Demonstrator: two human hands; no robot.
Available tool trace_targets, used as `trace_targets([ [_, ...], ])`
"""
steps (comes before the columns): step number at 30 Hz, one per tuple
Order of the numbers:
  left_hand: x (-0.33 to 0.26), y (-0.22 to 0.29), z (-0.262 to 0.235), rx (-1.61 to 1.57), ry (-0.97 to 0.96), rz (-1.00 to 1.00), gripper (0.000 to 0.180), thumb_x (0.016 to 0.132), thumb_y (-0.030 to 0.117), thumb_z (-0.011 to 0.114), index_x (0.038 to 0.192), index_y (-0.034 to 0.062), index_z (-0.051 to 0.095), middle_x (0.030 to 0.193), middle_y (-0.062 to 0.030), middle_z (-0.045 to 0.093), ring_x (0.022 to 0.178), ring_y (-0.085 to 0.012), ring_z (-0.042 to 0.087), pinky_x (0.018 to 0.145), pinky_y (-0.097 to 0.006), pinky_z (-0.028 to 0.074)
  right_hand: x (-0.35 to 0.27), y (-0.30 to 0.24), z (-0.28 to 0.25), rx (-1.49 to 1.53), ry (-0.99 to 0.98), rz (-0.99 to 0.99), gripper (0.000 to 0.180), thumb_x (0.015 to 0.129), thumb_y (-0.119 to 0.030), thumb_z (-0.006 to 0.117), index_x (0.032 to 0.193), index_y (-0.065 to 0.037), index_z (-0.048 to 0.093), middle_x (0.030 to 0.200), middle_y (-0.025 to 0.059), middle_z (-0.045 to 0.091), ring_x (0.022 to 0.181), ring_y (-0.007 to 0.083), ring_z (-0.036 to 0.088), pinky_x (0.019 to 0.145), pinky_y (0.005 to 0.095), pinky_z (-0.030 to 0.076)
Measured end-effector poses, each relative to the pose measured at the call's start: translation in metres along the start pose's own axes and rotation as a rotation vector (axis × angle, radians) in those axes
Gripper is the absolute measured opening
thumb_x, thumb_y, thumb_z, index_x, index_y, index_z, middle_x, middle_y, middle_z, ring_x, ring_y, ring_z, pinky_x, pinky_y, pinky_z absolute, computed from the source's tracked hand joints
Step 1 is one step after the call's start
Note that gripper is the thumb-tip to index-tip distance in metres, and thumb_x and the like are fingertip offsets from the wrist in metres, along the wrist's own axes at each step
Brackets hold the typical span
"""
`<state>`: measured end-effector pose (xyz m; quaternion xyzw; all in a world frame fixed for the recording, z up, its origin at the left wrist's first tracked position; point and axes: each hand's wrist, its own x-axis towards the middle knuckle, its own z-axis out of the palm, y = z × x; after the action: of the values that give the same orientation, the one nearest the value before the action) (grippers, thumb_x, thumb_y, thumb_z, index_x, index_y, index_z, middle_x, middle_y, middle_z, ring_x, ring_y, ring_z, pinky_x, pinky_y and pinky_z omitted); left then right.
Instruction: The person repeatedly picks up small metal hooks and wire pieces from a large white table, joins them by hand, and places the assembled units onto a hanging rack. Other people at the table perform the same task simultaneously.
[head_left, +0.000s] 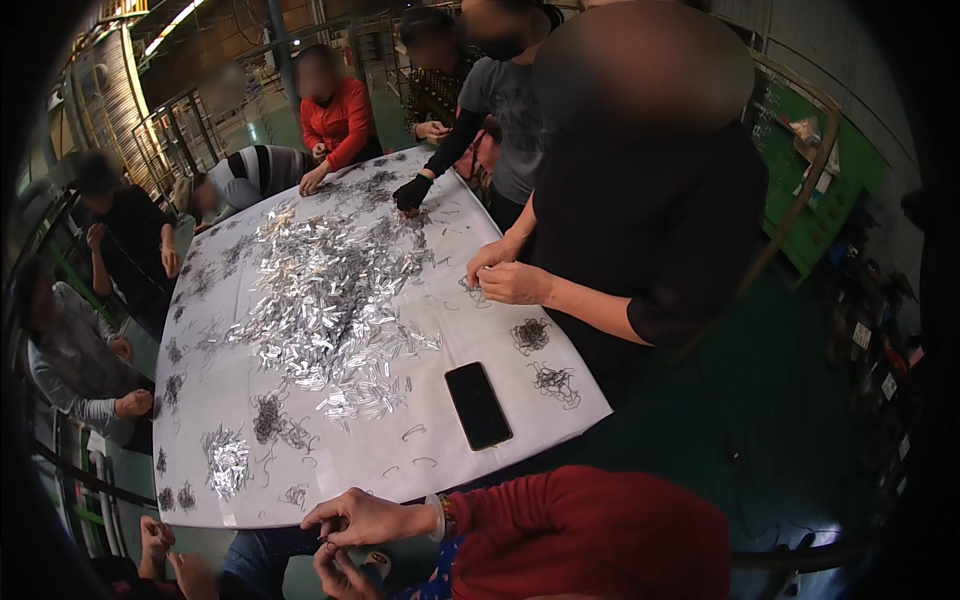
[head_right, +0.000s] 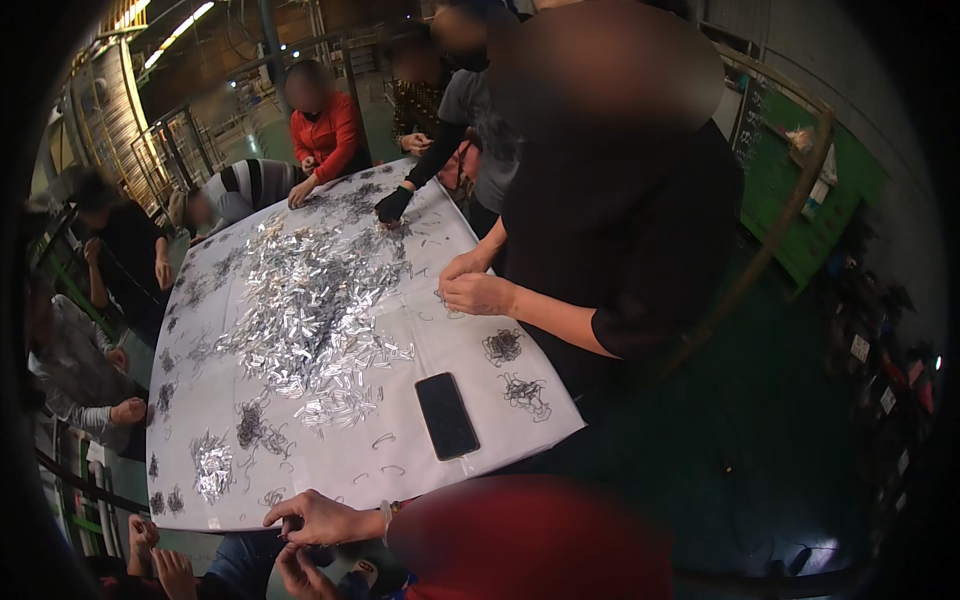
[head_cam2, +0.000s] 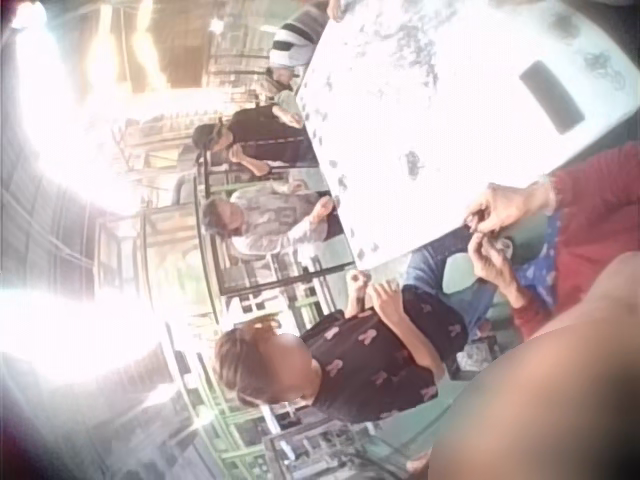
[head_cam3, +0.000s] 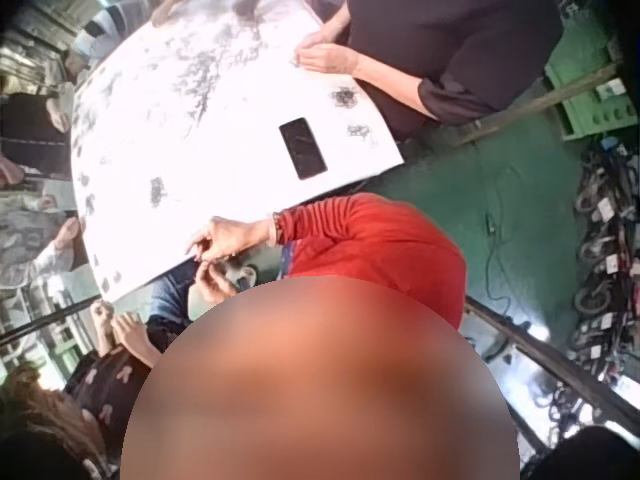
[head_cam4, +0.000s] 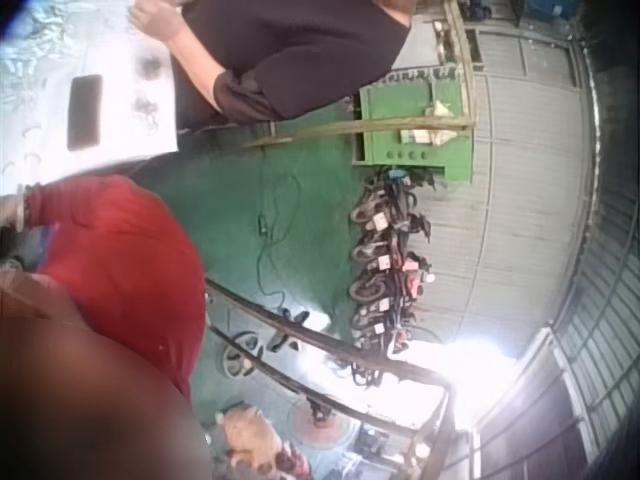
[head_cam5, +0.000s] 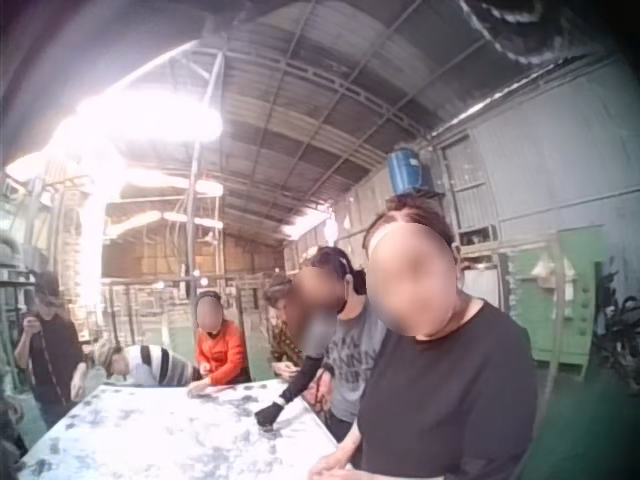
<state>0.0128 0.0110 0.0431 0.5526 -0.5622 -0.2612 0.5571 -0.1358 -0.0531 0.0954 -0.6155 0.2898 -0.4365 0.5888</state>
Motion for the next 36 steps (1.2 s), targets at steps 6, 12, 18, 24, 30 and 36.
trace_targets([
  [6,-0.005,0.009,0.004,0.069,0.002,-0.067,0.017,0.091,0.009,0.055,0.101,-0.0045,0.056,0.092,-0.0137,0.062,0.081,-0.0195,0.059,0.075,-0.029,0.048,-0.008,0.005,0.007,0.079,0.051,-0.021,0.03,0.077,-0.002,0.064,0.107,0.002,0.062,0.085,0.0076,0.066,0.077,0.009,0.062,0.074,0.0223,0.051],
  [12,-0.012,0.015,0.01,-0.023,0.031,-0.107,0.023,0.091,0.014,0.057,0.105,-0.0039,0.055,0.099,-0.0153,0.062,0.089,-0.0207,0.058,0.08,-0.03,0.047,-0.017,0.016,0.017,0.129,0.134,-0.074,0.022,0.077,-0.002,0.066,0.098,0.003,0.065,0.088,0.0083,0.067,0.081,0.0102,0.062,0.075,0.0225,0.05],
  [18,-0.023,-0.007,0.014,-0.131,0.237,0.044,0.044,0.094,0.03,0.051,0.119,-0.0042,0.041,0.11,-0.0195,0.057,0.097,-0.027,0.057,0.085,-0.037,0.047,-0.019,0.023,0.025,0.147,0.168,-0.091,0.02,0.077,-0.001,0.065,0.096,0.002,0.066,0.088,0.0092,0.067,0.081,0.0121,0.063,0.074,0.0237,0.049],
  [24,-0.015,-0.013,-0.016,-0.079,0.363,-0.066,0.038,0.097,0.028,0.044,0.11,-0.0072,0.049,0.098,-0.0199,0.06,0.088,-0.0267,0.058,0.081,-0.037,0.047,-0.023,0.02,0.028,0.072,0.135,-0.177,0.018,0.076,-0.001,0.064,0.094,0.002,0.067,0.082,0.0087,0.065,0.076,0.0133,0.059,0.069,0.0247,0.046],
  [30,0.027,0.016,-0.029,0.295,0.118,-0.109,0.032,0.096,0.023,0.048,0.113,-0.0032,0.052,0.103,-0.0171,0.06,0.09,-0.0238,0.058,0.081,-0.032,0.047,-0.032,0.014,0.03,0.074,0.085,-0.116,0.02,0.075,-0.004,0.064,0.093,0.001,0.067,0.084,0.0093,0.066,0.081,0.0159,0.062,0.075,0.0269,0.048],
  [36,0.1,0.025,-0.031,0.552,-0.204,0.128,0.017,0.091,0.009,0.054,0.1,-0.0041,0.059,0.095,-0.0152,0.063,0.083,-0.02,0.059,0.077,-0.029,0.048,-0.041,0.027,0.035,0.17,0.095,-0.042,0.027,0.079,-0.003,0.062,0.106,0.003,0.062,0.09,0.0106,0.064,0.084,0.0115,0.061,0.08,0.0254,0.048],
])
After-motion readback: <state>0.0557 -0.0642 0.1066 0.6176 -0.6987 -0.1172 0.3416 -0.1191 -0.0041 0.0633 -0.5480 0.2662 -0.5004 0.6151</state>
